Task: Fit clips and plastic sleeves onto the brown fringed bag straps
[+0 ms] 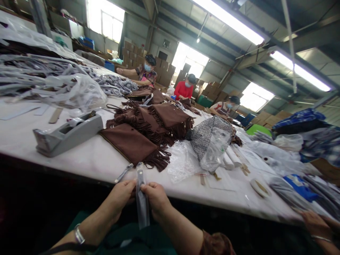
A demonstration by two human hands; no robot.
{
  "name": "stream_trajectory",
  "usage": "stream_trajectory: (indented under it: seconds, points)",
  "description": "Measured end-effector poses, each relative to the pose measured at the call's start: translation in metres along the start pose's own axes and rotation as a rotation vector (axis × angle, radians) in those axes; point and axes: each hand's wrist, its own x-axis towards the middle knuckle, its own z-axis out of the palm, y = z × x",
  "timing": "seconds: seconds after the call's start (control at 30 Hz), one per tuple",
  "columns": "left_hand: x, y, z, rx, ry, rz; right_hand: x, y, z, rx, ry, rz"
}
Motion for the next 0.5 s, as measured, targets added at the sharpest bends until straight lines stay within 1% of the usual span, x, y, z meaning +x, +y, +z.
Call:
stream_trajectory:
  seconds: [0.13,0.23,0.4,0.5]
  points:
    - [-0.002,0.003,0.005,-0.064,-0.006,-0.03,0.008,-0.005,0.003,-0.021,0.058,-0.037]
    - [0.001,0.003,0.007,-0.067,-0.011,-0.022,0.005,-0.002,0.001,-0.041,0.033,-0.041]
    - [0.011,-0.004,0.011,-0.057,-0.006,0.035,-0.011,0.013,-0.011,-0.132,0.017,0.046]
    - [0.015,-0.009,0.015,-0.051,0.02,0.047,-0.02,0.021,-0.018,-0.145,-0.034,0.089]
